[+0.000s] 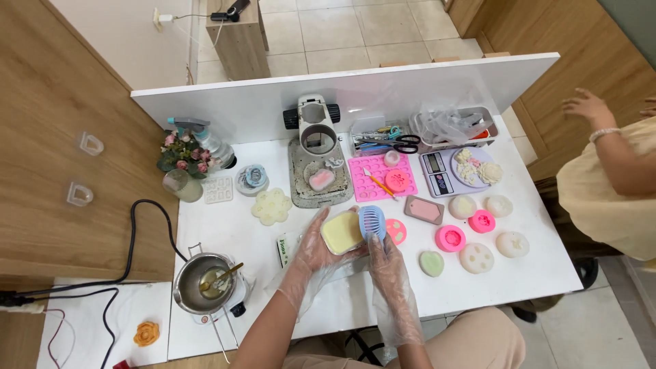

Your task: The recorder uses a handheld fan to cool a candle mold and a heat gun to smooth the surface of the wax.

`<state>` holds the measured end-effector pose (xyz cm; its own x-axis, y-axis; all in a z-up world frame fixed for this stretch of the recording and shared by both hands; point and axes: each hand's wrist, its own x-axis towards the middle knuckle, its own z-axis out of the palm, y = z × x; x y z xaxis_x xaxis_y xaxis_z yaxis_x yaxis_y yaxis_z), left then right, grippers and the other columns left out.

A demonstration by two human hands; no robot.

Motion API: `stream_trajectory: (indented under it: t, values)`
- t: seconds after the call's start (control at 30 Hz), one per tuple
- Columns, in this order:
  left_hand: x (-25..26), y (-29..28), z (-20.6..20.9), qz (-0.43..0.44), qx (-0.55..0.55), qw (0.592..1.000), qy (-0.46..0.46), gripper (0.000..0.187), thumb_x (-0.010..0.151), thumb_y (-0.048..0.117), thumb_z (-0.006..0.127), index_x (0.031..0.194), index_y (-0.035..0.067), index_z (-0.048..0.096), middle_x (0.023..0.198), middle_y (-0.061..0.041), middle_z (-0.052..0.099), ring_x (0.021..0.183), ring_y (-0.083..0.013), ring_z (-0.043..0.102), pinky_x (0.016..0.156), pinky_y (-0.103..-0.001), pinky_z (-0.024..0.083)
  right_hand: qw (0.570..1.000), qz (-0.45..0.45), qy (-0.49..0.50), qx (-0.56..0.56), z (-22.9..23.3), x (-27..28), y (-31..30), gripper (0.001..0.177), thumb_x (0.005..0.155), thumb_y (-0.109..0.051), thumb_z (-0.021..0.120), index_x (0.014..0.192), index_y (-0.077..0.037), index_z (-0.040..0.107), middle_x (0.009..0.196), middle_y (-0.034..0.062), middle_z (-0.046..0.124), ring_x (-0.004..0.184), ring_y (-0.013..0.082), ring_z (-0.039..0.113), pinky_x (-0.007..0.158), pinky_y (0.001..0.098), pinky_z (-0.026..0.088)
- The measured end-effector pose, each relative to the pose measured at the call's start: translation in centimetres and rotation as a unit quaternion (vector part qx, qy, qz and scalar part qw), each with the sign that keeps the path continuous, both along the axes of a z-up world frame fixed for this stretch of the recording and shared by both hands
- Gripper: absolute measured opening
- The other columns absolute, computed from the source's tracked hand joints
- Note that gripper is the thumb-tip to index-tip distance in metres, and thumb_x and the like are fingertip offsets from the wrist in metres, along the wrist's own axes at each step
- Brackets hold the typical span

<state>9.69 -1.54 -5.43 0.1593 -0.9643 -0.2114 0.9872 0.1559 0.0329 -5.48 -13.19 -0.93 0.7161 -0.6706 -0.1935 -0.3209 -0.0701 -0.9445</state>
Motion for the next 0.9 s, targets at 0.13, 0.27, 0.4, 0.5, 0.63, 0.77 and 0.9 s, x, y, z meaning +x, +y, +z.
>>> stream_trajectory:
  t: [0.13, 0.27, 0.4, 0.5, 0.63, 0.77, 0.9]
  values:
    - [0.1, -0.4, -1.3, -0.003, -0.043, 0.999, 0.018, 0.072, 0.102, 0.064, 0.040, 0.151, 0.013, 0.050, 0.152, -0.014, 0.053, 0.140, -0.0366, 0.050, 0.118, -0.068, 0.026, 0.999, 0.046, -0.008, -0.016, -0.3, -0.2, -1.1, 0.049, 0.099, -0.039, 0.057, 0.133, -0.004, 0.063, 0.101, 0.0119, 0.077, 0.091, 0.0165, 0.067, 0.085, 0.0313, 0.053]
    - [0.2, -0.6, -2.0, -0.002, -0.038, 0.999, -0.021, 0.074, 0.100, 0.066, 0.041, 0.151, 0.013, 0.050, 0.152, -0.016, 0.052, 0.139, -0.0383, 0.050, 0.117, -0.069, 0.027, 0.996, 0.085, 0.004, -0.019, 0.1, 0.3, -2.5, 0.048, 0.099, -0.039, 0.059, 0.132, -0.005, 0.064, 0.099, 0.0085, 0.077, 0.088, 0.0134, 0.066, 0.082, 0.0286, 0.053]
    - [0.3, -0.4, -2.5, 0.014, -0.012, 0.999, -0.036, 0.076, 0.101, 0.068, 0.042, 0.150, 0.011, 0.049, 0.148, -0.017, 0.056, 0.136, -0.0386, 0.053, 0.115, -0.069, 0.031, 0.995, 0.100, 0.004, -0.016, 1.4, 1.5, -3.4, 0.047, 0.099, -0.040, 0.059, 0.132, -0.006, 0.065, 0.088, 0.0057, 0.069, 0.074, 0.0106, 0.058, 0.069, 0.0271, 0.050]
    - [0.1, -0.5, -2.3, 0.023, -0.039, 0.998, -0.035, 0.076, 0.103, 0.067, 0.042, 0.152, 0.010, 0.050, 0.146, -0.017, 0.058, 0.134, -0.0379, 0.055, 0.114, -0.068, 0.033, 0.997, 0.080, -0.008, -0.012, 2.0, 2.0, -3.6, 0.049, 0.102, -0.043, 0.058, 0.132, -0.006, 0.067, 0.080, 0.0067, 0.062, 0.066, 0.0111, 0.050, 0.061, 0.0285, 0.046]
    - [-0.2, -0.6, -2.2, 0.038, -0.049, 0.998, -0.029, 0.075, 0.104, 0.066, 0.042, 0.149, 0.007, 0.052, 0.141, -0.018, 0.060, 0.129, -0.0375, 0.058, 0.111, -0.067, 0.037, 0.998, 0.056, -0.001, -0.014, 2.4, 1.9, -2.0, 0.053, 0.100, -0.047, 0.056, 0.133, -0.007, 0.067, 0.079, 0.0086, 0.063, 0.064, 0.0131, 0.051, 0.060, 0.0299, 0.046]
    - [0.3, -1.0, -3.3, 0.045, 0.013, 0.998, -0.050, 0.079, 0.101, 0.066, 0.042, 0.147, 0.003, 0.052, 0.141, -0.019, 0.061, 0.130, -0.0372, 0.059, 0.113, -0.062, 0.040, 0.997, 0.069, -0.011, -0.040, 1.3, 0.8, -0.4, 0.057, 0.097, -0.047, 0.059, 0.136, -0.005, 0.063, 0.091, 0.0080, 0.073, 0.076, 0.0118, 0.062, 0.071, 0.0277, 0.051]
    - [0.0, -1.1, -2.8, 0.040, 0.022, 0.998, -0.052, 0.077, 0.102, 0.065, 0.043, 0.146, 0.002, 0.053, 0.141, -0.019, 0.061, 0.130, -0.0369, 0.059, 0.115, -0.059, 0.040, 0.997, 0.070, -0.009, -0.041, 0.3, 0.2, -0.1, 0.060, 0.096, -0.046, 0.063, 0.136, -0.003, 0.062, 0.102, 0.0083, 0.076, 0.090, 0.0119, 0.066, 0.081, 0.0269, 0.052]
